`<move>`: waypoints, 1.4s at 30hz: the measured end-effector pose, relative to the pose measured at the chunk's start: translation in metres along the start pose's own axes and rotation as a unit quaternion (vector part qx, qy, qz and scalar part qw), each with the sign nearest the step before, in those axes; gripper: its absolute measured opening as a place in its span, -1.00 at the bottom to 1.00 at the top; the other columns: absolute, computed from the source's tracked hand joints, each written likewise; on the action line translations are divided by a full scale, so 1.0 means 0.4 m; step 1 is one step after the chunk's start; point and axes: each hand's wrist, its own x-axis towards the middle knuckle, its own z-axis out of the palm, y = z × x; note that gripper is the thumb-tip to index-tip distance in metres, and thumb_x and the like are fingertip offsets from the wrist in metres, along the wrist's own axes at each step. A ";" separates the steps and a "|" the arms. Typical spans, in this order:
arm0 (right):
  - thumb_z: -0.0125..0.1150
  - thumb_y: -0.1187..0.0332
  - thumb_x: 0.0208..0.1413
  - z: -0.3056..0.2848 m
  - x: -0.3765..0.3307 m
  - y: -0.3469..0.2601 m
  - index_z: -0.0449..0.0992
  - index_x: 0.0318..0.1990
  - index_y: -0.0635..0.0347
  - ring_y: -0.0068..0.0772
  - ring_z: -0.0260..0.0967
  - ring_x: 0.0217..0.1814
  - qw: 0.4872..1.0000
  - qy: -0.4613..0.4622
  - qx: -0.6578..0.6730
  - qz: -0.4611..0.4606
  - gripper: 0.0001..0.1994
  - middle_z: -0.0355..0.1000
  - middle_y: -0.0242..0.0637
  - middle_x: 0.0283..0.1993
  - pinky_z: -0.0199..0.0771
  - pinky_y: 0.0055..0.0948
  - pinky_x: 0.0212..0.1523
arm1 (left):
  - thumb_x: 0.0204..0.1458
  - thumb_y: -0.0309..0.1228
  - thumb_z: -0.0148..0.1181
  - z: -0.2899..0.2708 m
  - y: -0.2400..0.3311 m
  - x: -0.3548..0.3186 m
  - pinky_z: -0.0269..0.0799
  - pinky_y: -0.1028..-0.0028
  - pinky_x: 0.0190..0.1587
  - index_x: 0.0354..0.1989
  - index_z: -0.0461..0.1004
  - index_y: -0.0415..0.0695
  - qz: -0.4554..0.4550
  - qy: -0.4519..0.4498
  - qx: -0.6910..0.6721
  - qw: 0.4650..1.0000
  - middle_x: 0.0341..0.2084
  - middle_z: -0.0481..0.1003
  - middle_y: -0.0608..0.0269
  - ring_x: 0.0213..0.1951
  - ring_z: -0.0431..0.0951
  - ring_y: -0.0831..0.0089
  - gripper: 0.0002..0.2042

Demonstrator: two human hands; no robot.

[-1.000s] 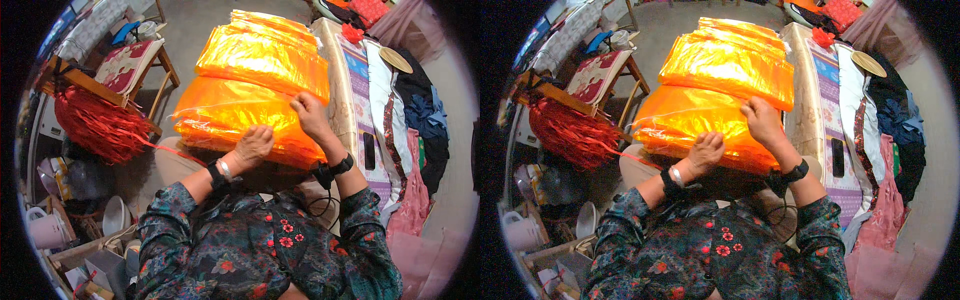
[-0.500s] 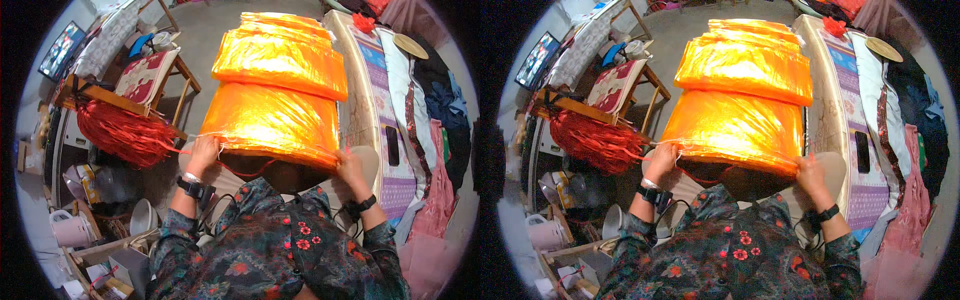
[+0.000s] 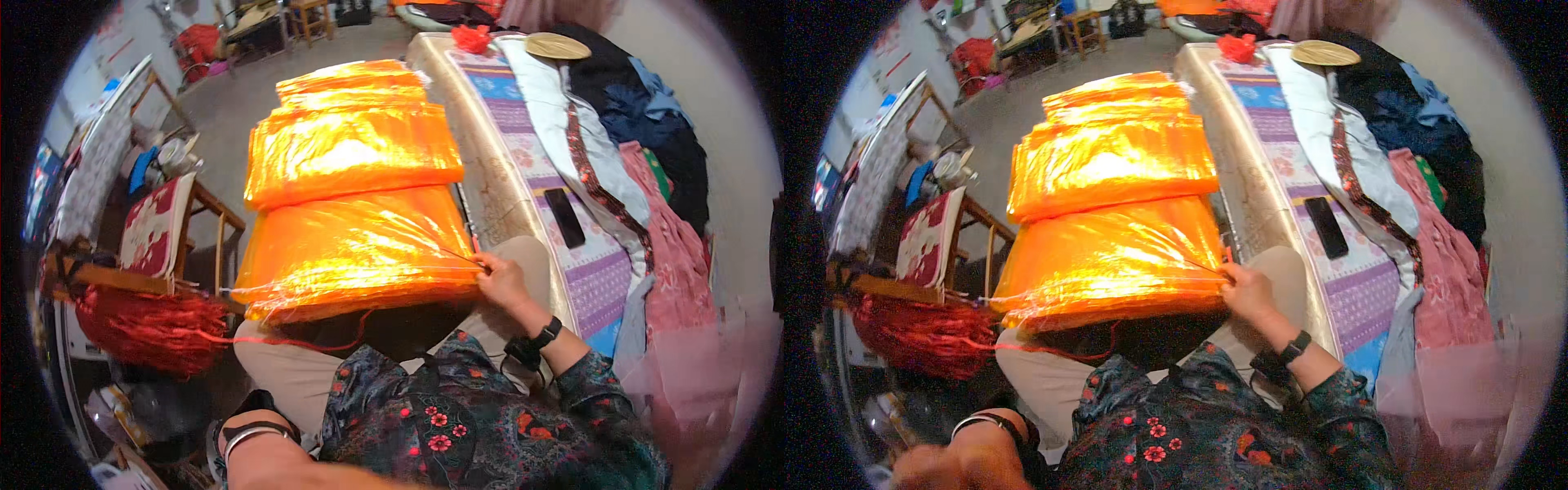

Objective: Tying red strings to bundle stacks of orange plastic sheets.

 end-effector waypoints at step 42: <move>0.13 0.57 -0.21 -0.016 0.068 -0.119 0.50 -0.39 0.26 -0.64 0.18 -0.64 0.973 0.045 0.205 -0.091 -0.85 0.30 -0.39 -0.60 0.18 -0.62 -0.59 | -0.09 -0.54 0.06 0.466 0.423 0.560 0.32 0.25 -0.51 -0.53 0.34 -0.24 -0.062 0.328 -0.552 0.764 -0.61 0.34 -0.01 -0.50 0.41 0.08 -0.94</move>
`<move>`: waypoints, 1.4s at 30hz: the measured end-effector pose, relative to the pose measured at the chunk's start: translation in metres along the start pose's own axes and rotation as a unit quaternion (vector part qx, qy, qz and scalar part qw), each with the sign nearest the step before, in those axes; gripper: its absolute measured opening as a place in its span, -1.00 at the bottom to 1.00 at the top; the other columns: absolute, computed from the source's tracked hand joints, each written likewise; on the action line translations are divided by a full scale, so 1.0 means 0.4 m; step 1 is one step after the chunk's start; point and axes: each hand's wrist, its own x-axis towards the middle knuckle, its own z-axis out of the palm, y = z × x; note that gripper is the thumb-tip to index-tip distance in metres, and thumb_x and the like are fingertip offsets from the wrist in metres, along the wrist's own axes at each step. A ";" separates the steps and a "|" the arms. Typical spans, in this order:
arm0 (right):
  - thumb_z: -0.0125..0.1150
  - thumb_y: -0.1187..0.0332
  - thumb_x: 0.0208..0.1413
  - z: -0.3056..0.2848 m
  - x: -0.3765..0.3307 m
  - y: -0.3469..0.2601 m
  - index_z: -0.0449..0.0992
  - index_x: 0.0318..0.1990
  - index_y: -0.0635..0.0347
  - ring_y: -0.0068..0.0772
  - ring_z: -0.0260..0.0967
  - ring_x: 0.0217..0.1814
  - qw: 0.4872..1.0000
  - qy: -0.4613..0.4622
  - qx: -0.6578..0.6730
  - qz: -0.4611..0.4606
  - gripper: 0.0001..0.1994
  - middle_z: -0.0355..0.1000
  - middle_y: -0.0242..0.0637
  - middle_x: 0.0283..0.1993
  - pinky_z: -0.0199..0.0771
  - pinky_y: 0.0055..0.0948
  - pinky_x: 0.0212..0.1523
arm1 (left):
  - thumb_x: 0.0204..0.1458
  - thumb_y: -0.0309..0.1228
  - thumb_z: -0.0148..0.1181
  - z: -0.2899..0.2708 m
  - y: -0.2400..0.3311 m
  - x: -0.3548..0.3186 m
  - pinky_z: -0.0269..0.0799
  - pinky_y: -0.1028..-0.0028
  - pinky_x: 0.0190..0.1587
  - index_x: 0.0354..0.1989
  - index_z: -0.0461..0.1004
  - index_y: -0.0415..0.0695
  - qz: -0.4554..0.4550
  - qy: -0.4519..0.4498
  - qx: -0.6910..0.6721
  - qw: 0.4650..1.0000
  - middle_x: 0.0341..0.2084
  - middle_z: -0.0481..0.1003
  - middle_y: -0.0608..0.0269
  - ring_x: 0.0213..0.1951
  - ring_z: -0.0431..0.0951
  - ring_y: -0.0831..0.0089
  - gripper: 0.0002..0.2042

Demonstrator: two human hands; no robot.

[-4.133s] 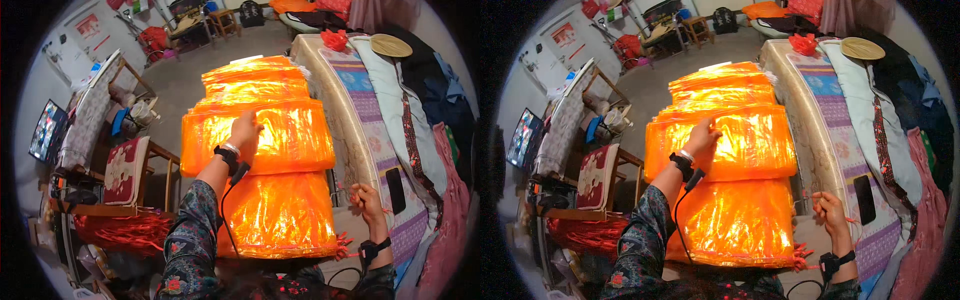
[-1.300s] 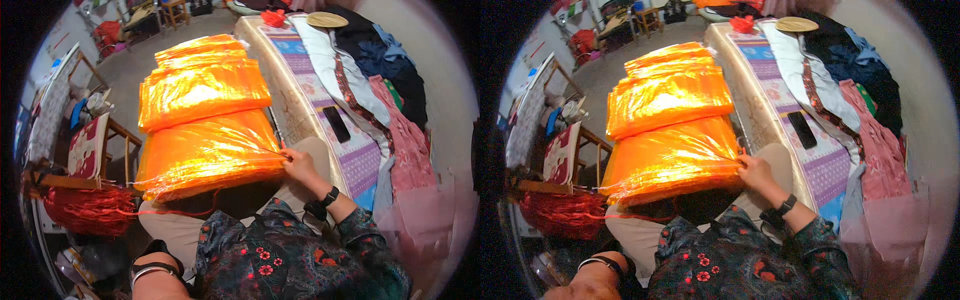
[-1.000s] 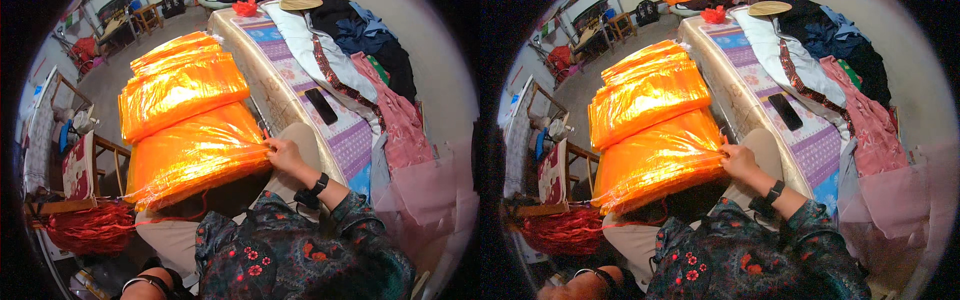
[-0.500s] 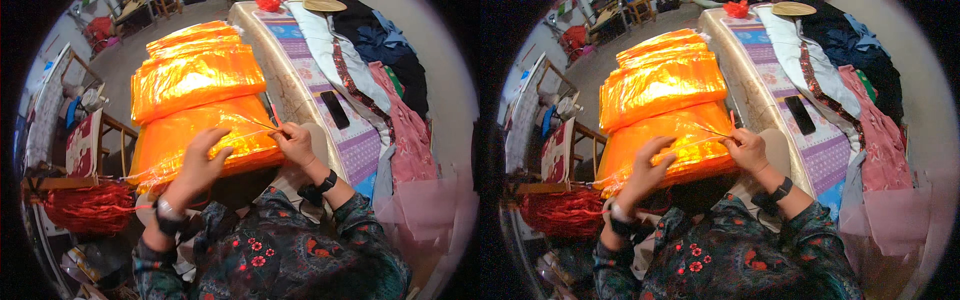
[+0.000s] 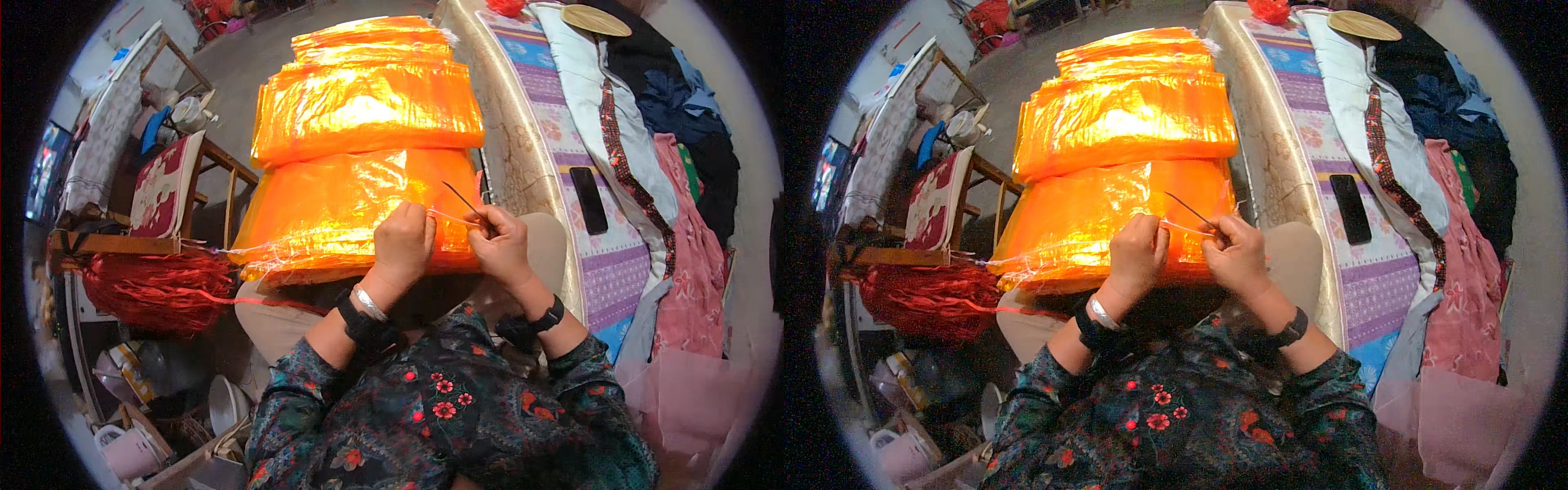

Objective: Tying red strings to bundle stacks of orange plastic sheets.

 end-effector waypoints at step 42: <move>-0.02 0.58 -0.08 0.061 0.156 -0.081 0.47 -0.04 0.12 -0.54 0.35 -0.44 0.937 -0.341 -0.067 -0.044 -0.61 0.41 -0.24 -0.46 0.34 -0.56 -0.36 | -0.40 -0.57 0.01 -0.141 -0.115 -0.047 0.25 0.23 -0.54 -0.67 0.23 -0.17 0.022 0.114 0.044 0.992 -0.63 0.23 0.07 -0.53 0.32 0.11 -0.91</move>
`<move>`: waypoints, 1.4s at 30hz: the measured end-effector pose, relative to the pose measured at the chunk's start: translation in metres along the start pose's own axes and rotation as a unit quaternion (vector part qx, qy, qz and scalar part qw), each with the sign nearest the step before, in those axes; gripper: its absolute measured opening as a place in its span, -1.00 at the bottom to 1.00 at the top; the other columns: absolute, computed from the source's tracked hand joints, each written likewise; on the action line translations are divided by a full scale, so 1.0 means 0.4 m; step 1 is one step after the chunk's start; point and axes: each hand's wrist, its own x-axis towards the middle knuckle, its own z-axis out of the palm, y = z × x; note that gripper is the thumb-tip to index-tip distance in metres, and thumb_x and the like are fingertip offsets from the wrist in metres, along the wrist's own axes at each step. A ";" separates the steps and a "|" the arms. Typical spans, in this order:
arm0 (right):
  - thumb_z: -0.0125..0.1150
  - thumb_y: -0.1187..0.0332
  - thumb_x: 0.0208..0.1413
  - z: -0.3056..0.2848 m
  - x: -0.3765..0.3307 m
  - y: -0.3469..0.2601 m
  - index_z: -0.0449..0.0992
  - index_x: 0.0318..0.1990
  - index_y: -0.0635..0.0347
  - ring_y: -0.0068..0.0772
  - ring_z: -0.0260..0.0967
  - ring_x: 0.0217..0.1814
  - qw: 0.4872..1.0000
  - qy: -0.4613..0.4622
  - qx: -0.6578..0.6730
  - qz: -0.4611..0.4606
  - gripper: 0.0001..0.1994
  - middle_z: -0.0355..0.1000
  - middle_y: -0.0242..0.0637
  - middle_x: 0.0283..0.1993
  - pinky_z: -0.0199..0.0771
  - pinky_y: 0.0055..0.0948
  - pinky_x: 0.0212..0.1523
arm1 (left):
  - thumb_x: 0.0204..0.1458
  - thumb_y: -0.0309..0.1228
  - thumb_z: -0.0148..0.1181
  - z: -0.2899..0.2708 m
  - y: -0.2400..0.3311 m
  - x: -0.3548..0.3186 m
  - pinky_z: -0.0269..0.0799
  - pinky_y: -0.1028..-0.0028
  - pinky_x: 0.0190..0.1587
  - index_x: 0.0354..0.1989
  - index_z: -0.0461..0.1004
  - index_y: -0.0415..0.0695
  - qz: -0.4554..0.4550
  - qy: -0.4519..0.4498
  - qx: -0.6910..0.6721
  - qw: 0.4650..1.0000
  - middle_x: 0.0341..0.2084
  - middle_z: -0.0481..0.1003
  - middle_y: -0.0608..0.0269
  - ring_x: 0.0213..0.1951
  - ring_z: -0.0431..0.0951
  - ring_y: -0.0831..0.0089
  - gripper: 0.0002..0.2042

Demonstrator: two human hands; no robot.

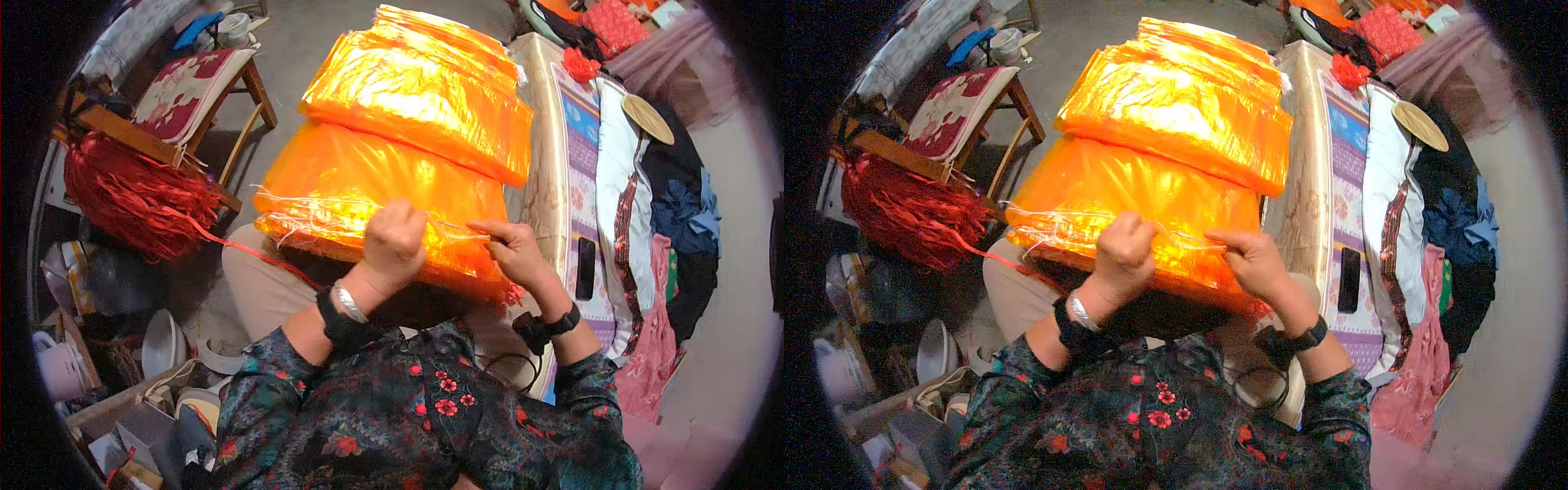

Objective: Tying red strings to bundle stacks of orange plastic sheets.

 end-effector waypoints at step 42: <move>-0.07 0.56 -0.10 0.149 0.253 -0.037 0.53 -0.20 0.19 -0.72 0.21 -0.63 0.932 0.004 0.357 0.064 -0.70 0.33 -0.45 -0.61 0.16 -0.71 -0.60 | -0.20 -0.56 0.03 -0.105 -0.186 0.021 0.27 0.22 -0.46 -0.65 0.27 -0.17 -0.104 0.021 0.091 0.990 -0.67 0.34 0.09 -0.54 0.38 0.11 -0.91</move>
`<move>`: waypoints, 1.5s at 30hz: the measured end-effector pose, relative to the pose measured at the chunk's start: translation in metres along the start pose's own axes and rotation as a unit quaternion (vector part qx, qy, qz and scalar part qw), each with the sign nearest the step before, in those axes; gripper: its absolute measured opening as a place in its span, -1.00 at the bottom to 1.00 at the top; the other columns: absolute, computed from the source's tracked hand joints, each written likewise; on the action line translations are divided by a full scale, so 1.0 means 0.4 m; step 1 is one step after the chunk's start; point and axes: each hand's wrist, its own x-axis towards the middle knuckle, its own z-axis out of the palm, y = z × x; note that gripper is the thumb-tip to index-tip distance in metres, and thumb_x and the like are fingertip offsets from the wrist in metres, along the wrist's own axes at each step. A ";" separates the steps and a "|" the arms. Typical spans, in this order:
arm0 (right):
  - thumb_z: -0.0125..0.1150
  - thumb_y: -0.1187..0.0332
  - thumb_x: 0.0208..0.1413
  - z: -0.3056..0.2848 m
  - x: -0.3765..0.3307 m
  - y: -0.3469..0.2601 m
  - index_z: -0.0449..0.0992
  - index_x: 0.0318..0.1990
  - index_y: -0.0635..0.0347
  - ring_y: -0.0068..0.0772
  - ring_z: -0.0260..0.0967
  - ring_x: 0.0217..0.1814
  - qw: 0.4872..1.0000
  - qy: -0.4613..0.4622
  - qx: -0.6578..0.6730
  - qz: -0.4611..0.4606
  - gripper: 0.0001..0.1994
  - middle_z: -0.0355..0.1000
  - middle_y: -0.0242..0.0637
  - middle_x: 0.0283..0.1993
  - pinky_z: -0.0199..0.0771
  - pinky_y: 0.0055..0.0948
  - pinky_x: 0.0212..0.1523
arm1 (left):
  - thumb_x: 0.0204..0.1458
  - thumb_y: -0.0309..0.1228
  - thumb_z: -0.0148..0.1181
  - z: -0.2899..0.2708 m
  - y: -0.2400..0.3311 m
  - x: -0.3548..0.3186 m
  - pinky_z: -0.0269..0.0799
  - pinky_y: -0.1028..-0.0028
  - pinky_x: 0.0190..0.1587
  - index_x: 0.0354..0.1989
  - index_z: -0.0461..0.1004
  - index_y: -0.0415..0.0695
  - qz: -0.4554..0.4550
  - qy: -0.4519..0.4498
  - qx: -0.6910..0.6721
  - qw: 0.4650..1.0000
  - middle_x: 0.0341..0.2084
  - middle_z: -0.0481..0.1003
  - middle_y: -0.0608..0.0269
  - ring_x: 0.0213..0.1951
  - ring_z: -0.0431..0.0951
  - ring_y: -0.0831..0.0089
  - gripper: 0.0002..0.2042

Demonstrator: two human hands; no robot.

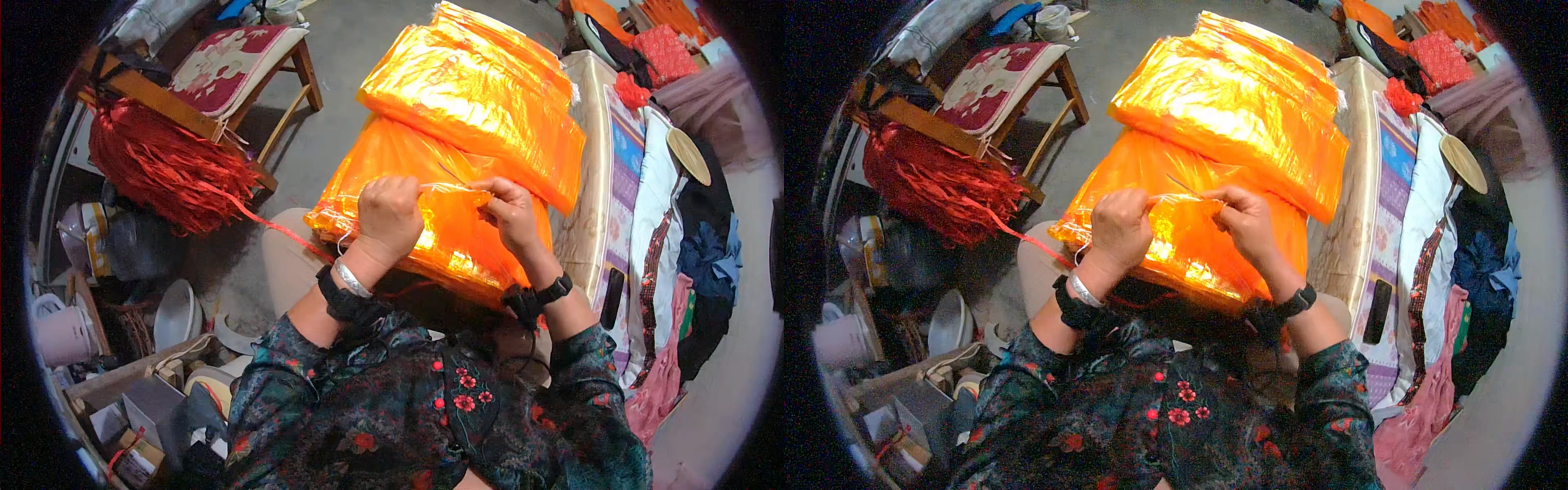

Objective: Tying red strings to bundle stacks of orange plastic sheets.

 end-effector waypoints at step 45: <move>-0.13 0.56 -0.16 0.060 0.089 -0.041 0.52 -0.13 0.11 -0.62 0.19 -0.61 0.964 -0.174 -0.199 -0.036 -0.59 0.28 -0.43 -0.64 0.22 -0.57 -0.58 | -0.04 -0.50 0.03 0.045 0.069 0.001 0.30 0.21 -0.55 -0.59 0.38 -0.26 -0.190 -0.054 -0.207 0.958 -0.75 0.36 0.01 -0.61 0.45 0.09 -0.86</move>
